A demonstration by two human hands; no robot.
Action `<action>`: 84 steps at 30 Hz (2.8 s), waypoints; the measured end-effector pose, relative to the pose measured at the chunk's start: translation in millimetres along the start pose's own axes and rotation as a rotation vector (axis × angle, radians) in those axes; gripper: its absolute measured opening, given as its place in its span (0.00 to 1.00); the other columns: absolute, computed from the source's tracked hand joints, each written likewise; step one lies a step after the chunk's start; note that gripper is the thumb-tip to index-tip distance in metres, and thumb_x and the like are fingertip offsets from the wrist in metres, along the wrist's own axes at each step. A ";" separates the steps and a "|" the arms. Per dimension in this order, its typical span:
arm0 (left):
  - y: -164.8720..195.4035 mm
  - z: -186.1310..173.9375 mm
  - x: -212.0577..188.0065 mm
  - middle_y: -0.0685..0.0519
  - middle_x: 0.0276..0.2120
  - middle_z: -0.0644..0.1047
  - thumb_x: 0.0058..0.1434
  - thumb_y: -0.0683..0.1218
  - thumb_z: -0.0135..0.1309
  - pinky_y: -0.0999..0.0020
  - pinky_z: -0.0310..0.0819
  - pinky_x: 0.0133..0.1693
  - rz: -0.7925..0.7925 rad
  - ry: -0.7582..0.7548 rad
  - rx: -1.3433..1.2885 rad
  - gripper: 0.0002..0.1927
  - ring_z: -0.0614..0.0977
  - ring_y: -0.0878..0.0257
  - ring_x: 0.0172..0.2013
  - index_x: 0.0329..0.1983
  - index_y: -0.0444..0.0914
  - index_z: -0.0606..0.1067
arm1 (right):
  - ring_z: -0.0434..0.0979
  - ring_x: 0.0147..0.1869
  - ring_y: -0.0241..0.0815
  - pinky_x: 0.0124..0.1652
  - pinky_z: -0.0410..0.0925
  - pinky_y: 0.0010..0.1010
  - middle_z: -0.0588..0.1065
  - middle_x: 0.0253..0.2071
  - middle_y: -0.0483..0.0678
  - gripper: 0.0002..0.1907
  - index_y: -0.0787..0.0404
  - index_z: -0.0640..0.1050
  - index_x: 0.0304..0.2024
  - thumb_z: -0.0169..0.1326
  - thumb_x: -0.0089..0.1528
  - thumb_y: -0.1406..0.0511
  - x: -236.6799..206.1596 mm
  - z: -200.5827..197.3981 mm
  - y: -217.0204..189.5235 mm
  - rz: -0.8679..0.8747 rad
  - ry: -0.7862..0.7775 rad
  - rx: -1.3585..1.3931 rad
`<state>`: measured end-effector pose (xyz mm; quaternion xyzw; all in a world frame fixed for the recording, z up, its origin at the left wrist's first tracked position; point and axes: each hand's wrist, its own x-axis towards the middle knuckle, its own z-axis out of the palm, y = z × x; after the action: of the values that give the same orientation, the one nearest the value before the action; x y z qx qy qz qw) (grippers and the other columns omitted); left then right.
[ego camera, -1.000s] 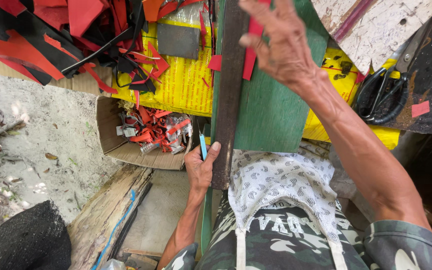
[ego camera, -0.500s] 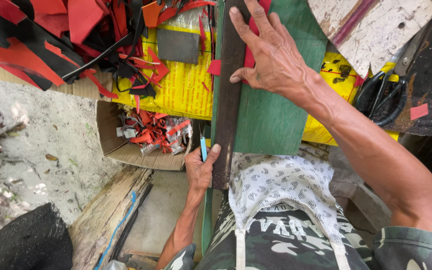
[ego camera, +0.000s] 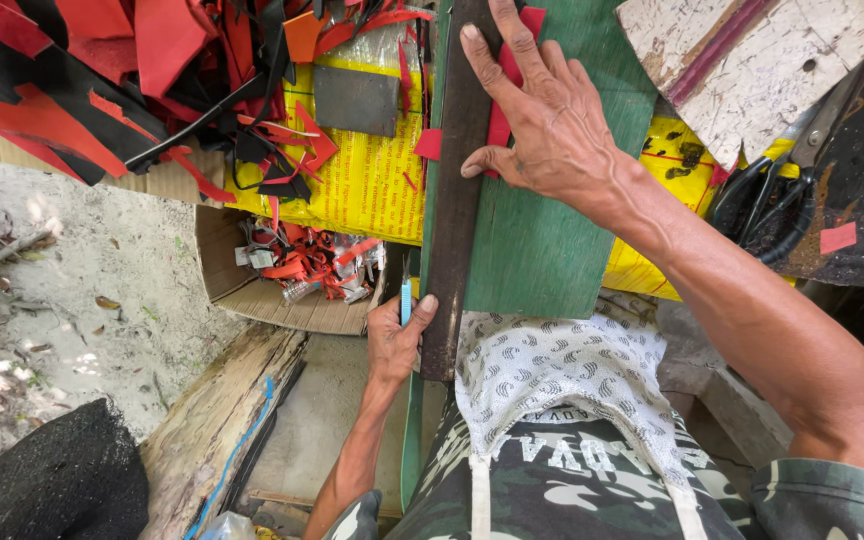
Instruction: The person cuts red and black foam sheets into narrow strips, holding each piece against a metal straightedge on a green cutting board and slicing along it with a small blue-handled knife. Cut strips are set aside with a pile of finished pieces while scraps accumulate in a cardboard box below the table.
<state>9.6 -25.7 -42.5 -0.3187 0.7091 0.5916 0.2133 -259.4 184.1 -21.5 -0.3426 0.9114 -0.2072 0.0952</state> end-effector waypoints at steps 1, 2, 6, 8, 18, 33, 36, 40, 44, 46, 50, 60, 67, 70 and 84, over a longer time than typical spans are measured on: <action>4.9 -3.0 -0.5 0.63 0.17 0.64 0.67 0.58 0.59 0.71 0.55 0.22 0.003 -0.020 0.072 0.27 0.62 0.74 0.21 0.20 0.38 0.67 | 0.67 0.53 0.58 0.49 0.66 0.47 0.43 0.81 0.58 0.66 0.57 0.56 0.81 0.74 0.49 0.43 0.0 0.5 -1.3 0.005 -0.006 0.000; 11.5 -6.3 0.1 0.63 0.18 0.63 0.68 0.59 0.59 0.71 0.54 0.23 0.011 -0.039 0.143 0.27 0.62 0.74 0.23 0.21 0.37 0.67 | 0.67 0.53 0.58 0.49 0.66 0.47 0.43 0.81 0.58 0.66 0.58 0.56 0.81 0.74 0.49 0.43 0.5 0.7 -2.1 0.003 0.003 -0.011; 53.4 -35.2 5.4 0.57 0.23 0.70 0.70 0.60 0.51 0.70 0.63 0.26 0.079 0.142 0.183 0.22 0.69 0.70 0.23 0.44 0.35 0.77 | 0.68 0.57 0.61 0.49 0.66 0.48 0.43 0.80 0.59 0.67 0.58 0.55 0.80 0.75 0.49 0.44 0.8 -0.3 -4.9 0.015 0.029 -0.012; 77.2 -38.2 19.2 0.56 0.31 0.73 0.75 0.57 0.47 0.72 0.69 0.29 0.267 0.131 0.032 0.24 0.72 0.72 0.28 0.58 0.33 0.74 | 0.68 0.58 0.62 0.50 0.67 0.49 0.43 0.80 0.59 0.66 0.58 0.56 0.80 0.75 0.48 0.45 1.6 -0.1 -6.0 0.014 0.022 0.017; 170.5 30.6 116.6 0.52 0.32 0.78 0.76 0.48 0.44 0.73 0.77 0.23 0.423 0.055 -0.190 0.21 0.75 0.72 0.23 0.67 0.34 0.71 | 0.69 0.61 0.62 0.49 0.68 0.50 0.47 0.78 0.57 0.66 0.57 0.57 0.79 0.76 0.43 0.55 6.0 -3.0 -4.8 0.052 0.043 0.079; 189.8 44.4 142.8 0.51 0.34 0.77 0.73 0.44 0.51 0.73 0.66 0.16 0.464 0.086 -0.075 0.17 0.76 0.71 0.18 0.58 0.29 0.77 | 0.73 0.58 0.61 0.44 0.71 0.50 0.50 0.76 0.56 0.63 0.58 0.61 0.76 0.77 0.42 0.57 7.0 -5.4 1.2 0.048 0.040 0.091; 192.1 44.0 144.1 0.52 0.34 0.78 0.73 0.45 0.52 0.73 0.66 0.16 0.453 0.086 -0.054 0.17 0.76 0.71 0.17 0.58 0.28 0.77 | 0.72 0.59 0.61 0.44 0.71 0.50 0.49 0.76 0.55 0.63 0.58 0.61 0.76 0.77 0.42 0.56 5.9 -4.5 1.8 0.045 0.048 0.096; 196.1 42.6 144.0 0.52 0.33 0.79 0.72 0.46 0.51 0.73 0.66 0.15 0.417 0.081 -0.027 0.18 0.76 0.71 0.17 0.58 0.29 0.77 | 0.72 0.59 0.61 0.45 0.71 0.50 0.49 0.77 0.56 0.64 0.58 0.60 0.77 0.78 0.43 0.54 5.4 -4.0 2.8 0.042 0.046 0.102; 199.9 41.9 143.8 0.52 0.33 0.80 0.72 0.47 0.51 0.73 0.67 0.14 0.389 0.071 -0.028 0.18 0.76 0.72 0.17 0.58 0.29 0.77 | 0.72 0.60 0.60 0.46 0.71 0.49 0.49 0.76 0.56 0.64 0.58 0.60 0.77 0.78 0.43 0.53 5.3 -3.3 4.4 0.037 0.049 0.100; 200.9 42.0 144.4 0.52 0.32 0.80 0.72 0.47 0.51 0.73 0.67 0.14 0.386 0.069 -0.022 0.18 0.76 0.71 0.16 0.57 0.29 0.77 | 0.72 0.60 0.60 0.46 0.71 0.49 0.49 0.76 0.56 0.65 0.58 0.60 0.77 0.78 0.43 0.53 4.4 -2.9 5.2 0.033 0.048 0.100; 201.9 39.7 146.6 0.52 0.28 0.80 0.73 0.48 0.51 0.72 0.68 0.14 0.373 0.043 0.006 0.18 0.76 0.71 0.16 0.57 0.30 0.77 | 0.72 0.59 0.60 0.46 0.71 0.49 0.49 0.77 0.56 0.65 0.58 0.60 0.77 0.78 0.43 0.52 3.4 -2.3 5.9 0.030 0.050 0.094; 197.2 38.2 148.4 0.48 0.26 0.80 0.73 0.45 0.49 0.64 0.73 0.29 0.586 0.131 0.269 0.13 0.79 0.63 0.24 0.50 0.33 0.79 | 0.71 0.59 0.61 0.43 0.70 0.50 0.48 0.77 0.57 0.66 0.56 0.59 0.78 0.78 0.42 0.53 4.8 -2.6 1.6 0.055 0.020 0.073; 191.4 39.9 147.7 0.45 0.28 0.80 0.72 0.45 0.49 0.62 0.75 0.34 0.604 0.146 0.291 0.12 0.83 0.59 0.28 0.47 0.32 0.78 | 0.71 0.59 0.62 0.44 0.70 0.52 0.48 0.77 0.56 0.65 0.57 0.59 0.77 0.77 0.43 0.53 3.9 -4.9 -0.9 0.071 -0.004 0.067; 189.8 39.5 142.8 0.45 0.29 0.80 0.73 0.45 0.48 0.62 0.75 0.34 0.622 0.146 0.300 0.12 0.83 0.58 0.29 0.46 0.31 0.78 | 0.71 0.58 0.62 0.43 0.69 0.53 0.48 0.77 0.57 0.65 0.58 0.60 0.77 0.77 0.42 0.53 3.9 -6.7 -2.1 0.061 0.012 0.072; 170.4 33.6 105.7 0.43 0.32 0.79 0.73 0.43 0.48 0.61 0.75 0.37 0.579 0.129 0.318 0.13 0.83 0.56 0.32 0.53 0.29 0.76 | 0.72 0.55 0.63 0.41 0.69 0.53 0.49 0.77 0.56 0.63 0.60 0.59 0.78 0.76 0.46 0.53 4.3 -9.3 -7.2 0.074 -0.007 -0.003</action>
<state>-187.5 2.5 -1.6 -0.1034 0.8658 0.4882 0.0382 -261.3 179.3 -10.1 -0.3095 0.9234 -0.2010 0.1053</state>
